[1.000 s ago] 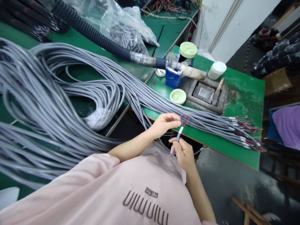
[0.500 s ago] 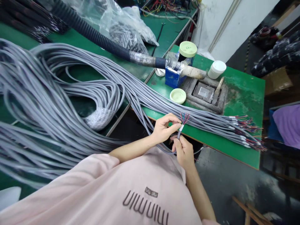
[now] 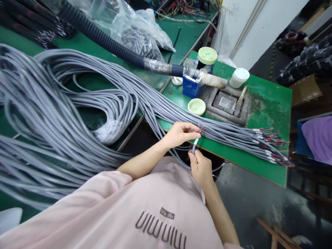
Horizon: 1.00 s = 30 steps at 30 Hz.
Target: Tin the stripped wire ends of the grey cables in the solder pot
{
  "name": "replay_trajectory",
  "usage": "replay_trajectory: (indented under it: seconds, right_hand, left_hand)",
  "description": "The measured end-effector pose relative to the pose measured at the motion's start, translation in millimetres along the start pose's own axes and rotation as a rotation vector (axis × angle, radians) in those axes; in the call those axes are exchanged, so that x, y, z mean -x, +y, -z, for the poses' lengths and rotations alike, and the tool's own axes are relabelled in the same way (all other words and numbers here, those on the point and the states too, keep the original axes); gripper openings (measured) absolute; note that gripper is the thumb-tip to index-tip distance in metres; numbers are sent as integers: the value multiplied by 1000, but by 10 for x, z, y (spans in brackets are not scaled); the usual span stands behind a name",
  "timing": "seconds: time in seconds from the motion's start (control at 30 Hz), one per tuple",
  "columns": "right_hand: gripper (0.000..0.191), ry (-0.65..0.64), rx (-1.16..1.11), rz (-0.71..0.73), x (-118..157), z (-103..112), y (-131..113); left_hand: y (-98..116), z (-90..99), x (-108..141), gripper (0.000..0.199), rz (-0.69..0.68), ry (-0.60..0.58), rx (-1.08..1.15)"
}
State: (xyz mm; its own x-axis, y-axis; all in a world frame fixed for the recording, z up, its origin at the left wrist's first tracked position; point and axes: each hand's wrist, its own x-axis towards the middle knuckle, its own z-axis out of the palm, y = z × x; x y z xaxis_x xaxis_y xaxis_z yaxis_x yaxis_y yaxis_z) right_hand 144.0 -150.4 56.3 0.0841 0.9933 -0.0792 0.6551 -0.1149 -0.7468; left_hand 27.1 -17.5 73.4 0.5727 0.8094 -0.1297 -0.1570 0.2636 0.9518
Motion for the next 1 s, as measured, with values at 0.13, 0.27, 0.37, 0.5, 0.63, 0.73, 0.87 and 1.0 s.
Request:
replay_trajectory:
  seconds: [0.13,0.27,0.37,0.5,0.63,0.73,0.87,1.0]
  right_hand:
    - [34,-6,3,6,-5,2,-8]
    - [33,-18,-153,-52,6,31,2]
    - [29,-15,-391,-113,-5,35,32]
    - [30,42,-906,-139,-88,41,56]
    - [30,99,-1125,-141,-182,72,28]
    - [25,222,-1156,-131,-200,59,3]
    - [22,350,-1193,-79,-203,18,8]
    - [20,438,-1078,-34,-246,49,65]
  left_hand:
    - [23,3,-4,37,-63,56,-146]
    - [-79,-47,17,37,-141,67,-57]
    - [-177,-99,56,32,-287,107,-71]
    - [-274,-166,125,17,-603,66,-315]
    - [-380,-259,185,12,-747,5,-331]
    - [-469,-354,219,20,-552,-51,-79]
    - [-507,-463,223,31,-218,-144,304]
    - [-448,-505,172,35,-73,-109,467]
